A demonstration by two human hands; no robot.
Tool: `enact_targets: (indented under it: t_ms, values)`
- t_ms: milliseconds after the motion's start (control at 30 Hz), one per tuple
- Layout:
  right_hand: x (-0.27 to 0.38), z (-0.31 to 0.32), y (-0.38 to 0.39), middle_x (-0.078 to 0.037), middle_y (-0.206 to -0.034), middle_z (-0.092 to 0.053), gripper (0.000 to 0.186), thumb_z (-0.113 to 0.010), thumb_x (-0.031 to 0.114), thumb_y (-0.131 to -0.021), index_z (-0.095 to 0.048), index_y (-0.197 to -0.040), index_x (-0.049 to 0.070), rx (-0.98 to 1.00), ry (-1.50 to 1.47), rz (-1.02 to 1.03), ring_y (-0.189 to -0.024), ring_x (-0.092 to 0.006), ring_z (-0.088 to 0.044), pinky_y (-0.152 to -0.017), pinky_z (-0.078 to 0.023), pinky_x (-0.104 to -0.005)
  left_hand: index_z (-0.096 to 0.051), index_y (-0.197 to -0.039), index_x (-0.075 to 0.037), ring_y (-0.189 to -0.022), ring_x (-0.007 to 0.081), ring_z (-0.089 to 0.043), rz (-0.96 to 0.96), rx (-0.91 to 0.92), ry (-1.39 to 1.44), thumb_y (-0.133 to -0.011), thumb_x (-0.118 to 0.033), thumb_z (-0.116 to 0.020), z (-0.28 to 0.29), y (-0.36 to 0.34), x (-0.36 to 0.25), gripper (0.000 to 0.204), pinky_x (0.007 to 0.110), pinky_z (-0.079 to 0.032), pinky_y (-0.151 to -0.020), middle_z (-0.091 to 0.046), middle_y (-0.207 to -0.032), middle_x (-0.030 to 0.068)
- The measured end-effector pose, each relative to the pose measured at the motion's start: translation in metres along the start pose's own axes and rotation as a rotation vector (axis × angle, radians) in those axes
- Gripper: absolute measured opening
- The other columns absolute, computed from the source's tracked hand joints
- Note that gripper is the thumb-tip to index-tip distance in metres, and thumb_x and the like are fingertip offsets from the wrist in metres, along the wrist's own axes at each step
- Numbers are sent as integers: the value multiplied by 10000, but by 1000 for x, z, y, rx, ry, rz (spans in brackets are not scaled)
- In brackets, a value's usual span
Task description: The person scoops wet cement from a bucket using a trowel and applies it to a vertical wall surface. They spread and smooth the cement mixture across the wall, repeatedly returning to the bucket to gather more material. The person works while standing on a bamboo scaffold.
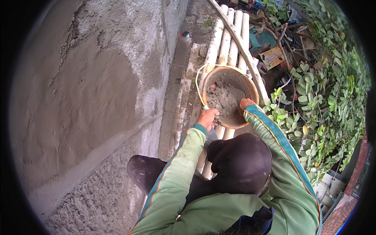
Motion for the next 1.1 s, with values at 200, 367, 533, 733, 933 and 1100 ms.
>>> enact_targets:
  t_ms: [200, 367, 533, 733, 933, 1100]
  values:
    - [131, 51, 64, -91, -846, -737, 166, -611, 144, -949, -757, -960, 66, 589, -187, 354, -755, -229, -718, -608, -562, -400, -633, -1077, -13, -882, 245, -661, 20, -9, 60, -769, -141, -699, 57, 13, 14, 340, 443, -552, -670, -649, -1000, 93]
    - [131, 30, 92, -37, -694, -632, 172, -648, 197, -1019, -684, -988, 31, 926, -1036, 24, -548, -176, -608, -488, -542, -363, -624, -762, -8, -648, 180, -562, -71, -118, 142, -730, -112, -689, 46, 13, 10, 127, 378, -461, -568, -573, -725, 51]
    - [133, 40, 104, -6, -742, -546, 358, -477, 407, -1078, -607, -1101, 74, 1199, -2144, 58, -477, -122, -501, -414, -473, -291, -684, -879, -9, -796, 220, -646, -78, -101, 62, -771, -148, -715, 56, 1, 21, 178, 414, -539, -620, -639, -841, 70]
    - [68, 59, 95, -20, -684, -525, 389, -419, 446, -1097, -590, -1050, 101, 1019, -1843, -46, -450, -127, -489, -382, -464, -308, -685, -838, -15, -785, 208, -619, -91, -63, 47, -776, -143, -714, 47, 0, 13, 145, 404, -516, -638, -614, -835, 50]
    - [75, 48, 34, -47, -747, -618, 277, -629, 359, -984, -670, -971, 86, 619, -484, 316, -595, -188, -606, -442, -437, -386, -696, -913, -15, -826, 239, -633, -78, -74, 22, -763, -167, -729, 40, 0, 9, 216, 432, -541, -665, -636, -908, 83]
    - [124, 146, 0, -76, -951, -756, 161, -687, 287, -894, -768, -951, 160, -111, 718, 343, -803, -273, -735, -584, -524, -446, -678, -1029, 0, -957, 293, -653, -32, -219, 61, -767, -176, -730, 54, 20, -7, 320, 494, -561, -684, -644, -1031, 116]
Point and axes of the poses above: each hand's wrist, its own y-axis away from the middle knuckle, its own z-axis out of the back of the hand, x = y × z, the point moved 7 cm from there along -y, towards the middle knuckle
